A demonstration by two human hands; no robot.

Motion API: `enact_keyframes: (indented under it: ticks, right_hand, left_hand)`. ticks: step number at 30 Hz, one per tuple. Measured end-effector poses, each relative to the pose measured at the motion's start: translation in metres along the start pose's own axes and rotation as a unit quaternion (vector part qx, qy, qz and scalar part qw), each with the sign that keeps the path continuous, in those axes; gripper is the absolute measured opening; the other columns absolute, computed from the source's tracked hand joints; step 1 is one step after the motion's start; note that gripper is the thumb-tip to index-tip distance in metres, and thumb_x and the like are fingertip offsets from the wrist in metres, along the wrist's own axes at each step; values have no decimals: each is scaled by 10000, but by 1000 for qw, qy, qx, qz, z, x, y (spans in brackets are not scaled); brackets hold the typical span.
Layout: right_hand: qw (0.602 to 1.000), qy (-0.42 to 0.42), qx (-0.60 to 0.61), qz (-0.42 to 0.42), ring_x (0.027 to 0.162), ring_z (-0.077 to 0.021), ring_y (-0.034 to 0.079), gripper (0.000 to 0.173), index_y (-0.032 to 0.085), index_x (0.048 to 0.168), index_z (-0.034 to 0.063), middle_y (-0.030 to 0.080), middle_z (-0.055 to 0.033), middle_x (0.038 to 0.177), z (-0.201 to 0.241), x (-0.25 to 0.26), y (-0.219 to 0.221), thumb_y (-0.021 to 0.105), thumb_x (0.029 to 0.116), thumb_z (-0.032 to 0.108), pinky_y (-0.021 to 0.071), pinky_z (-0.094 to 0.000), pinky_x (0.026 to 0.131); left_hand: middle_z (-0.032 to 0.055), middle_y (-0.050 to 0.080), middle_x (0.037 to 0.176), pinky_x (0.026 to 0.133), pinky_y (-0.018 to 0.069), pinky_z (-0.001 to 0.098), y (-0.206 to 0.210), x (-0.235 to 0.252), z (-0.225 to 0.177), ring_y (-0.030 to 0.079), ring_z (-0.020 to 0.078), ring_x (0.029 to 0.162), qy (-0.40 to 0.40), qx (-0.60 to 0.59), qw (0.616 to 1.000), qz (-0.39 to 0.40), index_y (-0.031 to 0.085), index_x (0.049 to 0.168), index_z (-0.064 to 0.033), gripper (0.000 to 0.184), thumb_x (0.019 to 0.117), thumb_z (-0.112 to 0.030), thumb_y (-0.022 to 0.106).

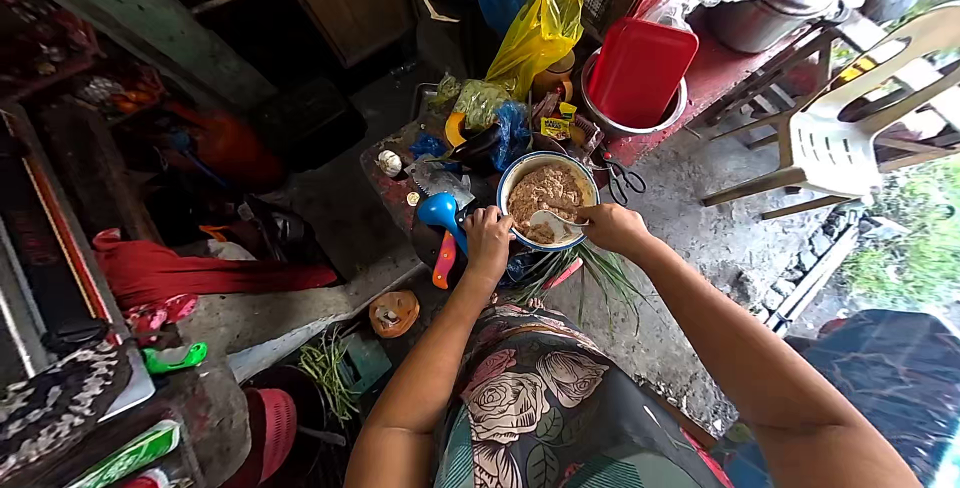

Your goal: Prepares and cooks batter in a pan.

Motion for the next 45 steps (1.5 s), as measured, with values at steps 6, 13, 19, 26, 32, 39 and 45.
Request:
enact_keyframes:
  ticks: [6,13,19,26,32,39,45]
  right_hand:
    - [974,4,227,2,879,-331,687,209,696,1169,1,707,-210,1010,-23,22,39,603,1007,94,539,-559,850]
    - [888,89,448,50,500,-45,370,237,603,1261,6,551,-26,746,0,5,51,537,1042,71,312,-214,472]
    - [791,111,601,33,450,-19,349,203,602,1225,8,559,-7,710,1,-5,55,520,1044,50,280,-173,418]
    - [929,39,340,-138,970,-297,691,284,658,1289,36,720,-170,1072,10,-27,45,528,1045,104,532,-519,886]
    - [888,-87,129,-432,880,-415,731,341,768,1179,89,741,-214,998,16,-40,71,512,982,-19,574,-577,735]
    - [922,24,200,-330,1000,-436,706,344,676,1322,59,698,-236,1167,14,-57,54,465,1051,61,553,-612,819]
    - [927,51,346,-133,1093,-306,688,309,649,1313,9,701,-203,1210,0,-45,56,530,1038,85,517,-486,993]
  left_hand:
    - [175,638,1288,1072,361,585,-4,4,-4,546,378,1245,-15,-3,999,31,786,1083,-105,172,916,-134,757]
    - [169,644,1274,1080,341,594,-5,7,-4,549,375,1237,-20,-11,999,34,793,1071,-103,174,900,-133,774]
    - [233,660,1201,1029,491,513,-15,9,-5,633,375,1143,-51,-191,979,-53,709,1182,11,284,905,-41,748]
    - [242,545,1356,951,541,397,-13,22,-30,639,266,1096,-225,-603,762,71,419,1466,43,401,1108,-137,436]
    - [132,605,1151,842,552,319,-9,29,-43,635,171,921,-260,-703,661,45,477,1373,4,313,1075,-88,497]
    - [171,622,1213,892,547,361,-3,30,-43,641,209,988,-194,-599,777,12,556,1324,25,375,973,-34,672]
    - [222,654,1237,1004,533,464,5,24,-47,649,330,1152,46,-276,958,-62,696,1191,22,296,904,-33,744]
Point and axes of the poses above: each hand's wrist, its own x-axis towards the middle knuckle, its own y-axis out of the palm, z = x × y, the point moved 1 cm from there along x, towards the middle knuckle
